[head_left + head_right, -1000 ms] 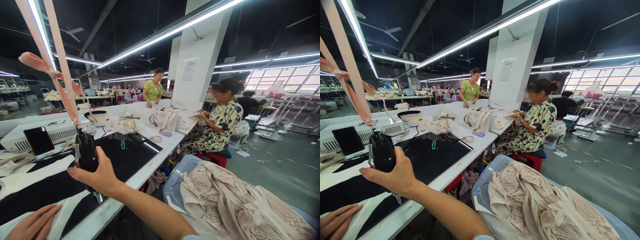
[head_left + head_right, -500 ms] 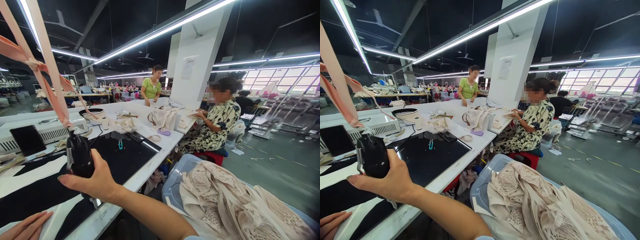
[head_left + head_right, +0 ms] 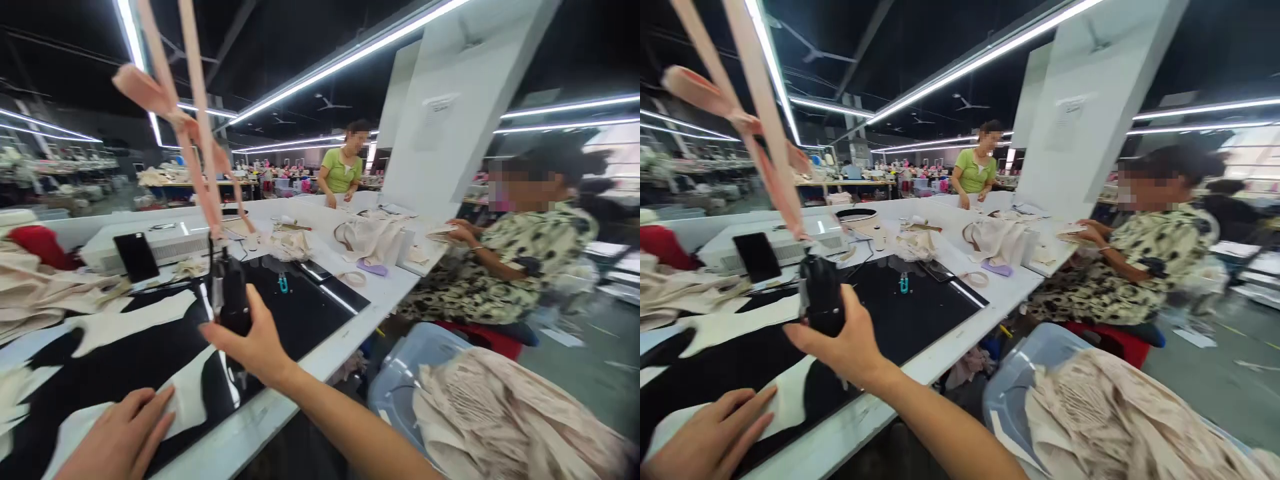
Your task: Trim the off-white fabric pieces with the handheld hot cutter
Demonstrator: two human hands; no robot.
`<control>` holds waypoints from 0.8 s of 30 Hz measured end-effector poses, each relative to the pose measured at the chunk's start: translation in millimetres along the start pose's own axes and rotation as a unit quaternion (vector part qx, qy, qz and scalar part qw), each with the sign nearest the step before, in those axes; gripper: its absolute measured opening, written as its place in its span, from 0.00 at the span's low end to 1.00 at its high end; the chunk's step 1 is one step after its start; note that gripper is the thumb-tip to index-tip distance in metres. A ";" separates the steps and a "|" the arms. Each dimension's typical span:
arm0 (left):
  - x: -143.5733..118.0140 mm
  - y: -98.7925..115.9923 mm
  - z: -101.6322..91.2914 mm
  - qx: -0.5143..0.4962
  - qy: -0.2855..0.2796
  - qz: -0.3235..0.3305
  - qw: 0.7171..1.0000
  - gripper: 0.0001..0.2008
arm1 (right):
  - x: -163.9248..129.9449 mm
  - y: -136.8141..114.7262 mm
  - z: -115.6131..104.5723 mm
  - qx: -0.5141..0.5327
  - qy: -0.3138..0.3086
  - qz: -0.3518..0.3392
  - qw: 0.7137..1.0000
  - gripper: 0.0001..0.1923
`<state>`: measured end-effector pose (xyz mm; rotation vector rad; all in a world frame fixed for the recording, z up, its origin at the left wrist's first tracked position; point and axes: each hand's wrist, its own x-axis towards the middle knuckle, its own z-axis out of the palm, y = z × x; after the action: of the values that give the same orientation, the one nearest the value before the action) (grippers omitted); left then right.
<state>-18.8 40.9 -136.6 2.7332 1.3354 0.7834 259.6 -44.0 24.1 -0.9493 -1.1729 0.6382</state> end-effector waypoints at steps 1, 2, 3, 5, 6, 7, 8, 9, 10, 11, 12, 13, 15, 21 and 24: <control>-4.1 15.9 -13.2 0.025 -0.010 0.015 1.000 0.23 | -0.7 0.6 -1.9 0.006 0.008 -0.004 1.000 0.23; -6.7 33.1 -26.4 0.049 -0.043 0.027 0.997 0.20 | -0.7 2.8 -4.6 0.021 0.009 -0.004 1.000 0.20; -7.5 50.0 -38.5 0.073 -0.069 0.037 0.994 0.18 | 0.2 6.5 -7.8 0.038 0.011 -0.004 0.999 0.18; -4.8 77.4 -56.8 0.126 -0.079 0.036 0.988 0.14 | 4.1 17.4 -13.8 0.068 0.016 0.000 0.998 0.15; -2.7 86.5 -63.3 0.146 -0.079 0.036 0.986 0.10 | 6.3 23.0 -15.9 0.081 0.014 0.002 0.997 0.15; -1.1 92.4 -68.4 0.165 -0.070 0.037 0.983 0.08 | 7.9 27.7 -17.1 0.086 0.015 0.000 0.996 0.15; 0.1 95.4 -72.6 0.176 -0.058 0.042 0.982 0.07 | 8.7 31.1 -17.4 0.082 0.017 -0.009 0.996 0.15; 0.9 96.1 -75.9 0.178 -0.046 0.051 0.982 0.08 | 8.7 33.0 -16.8 0.080 0.017 -0.014 0.997 0.15; 1.9 95.0 -78.3 0.169 -0.035 0.066 0.983 0.09 | 8.2 33.7 -15.4 0.079 0.016 -0.017 0.997 0.15; 3.3 92.8 -79.8 0.150 -0.026 0.089 0.984 0.10 | 7.3 33.4 -13.4 0.080 0.014 -0.018 0.997 0.15; 5.4 90.1 -80.2 0.124 -0.018 0.118 0.985 0.11 | 6.3 32.5 -11.0 0.085 0.011 -0.015 0.996 0.15; 8.0 87.3 -79.6 0.094 -0.012 0.151 0.984 0.12 | 5.3 31.4 -8.4 0.092 0.009 -0.011 0.996 0.16; 13.6 82.7 -75.8 0.039 -0.009 0.207 0.977 0.12 | 3.1 29.6 -3.9 0.106 0.011 -0.002 0.994 0.17; 13.3 78.9 -62.8 0.007 -0.038 0.229 0.973 0.12 | -7.0 30.5 -0.2 0.124 0.017 0.009 0.992 0.22; 5.9 80.0 -62.8 0.018 -0.031 0.209 0.977 0.13 | -11.0 31.7 0.9 0.127 0.011 0.010 0.992 0.23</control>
<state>16.2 -19.2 -62.1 3.0836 0.7747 0.6816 257.2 -37.7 -8.8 -0.7513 -1.0355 0.7724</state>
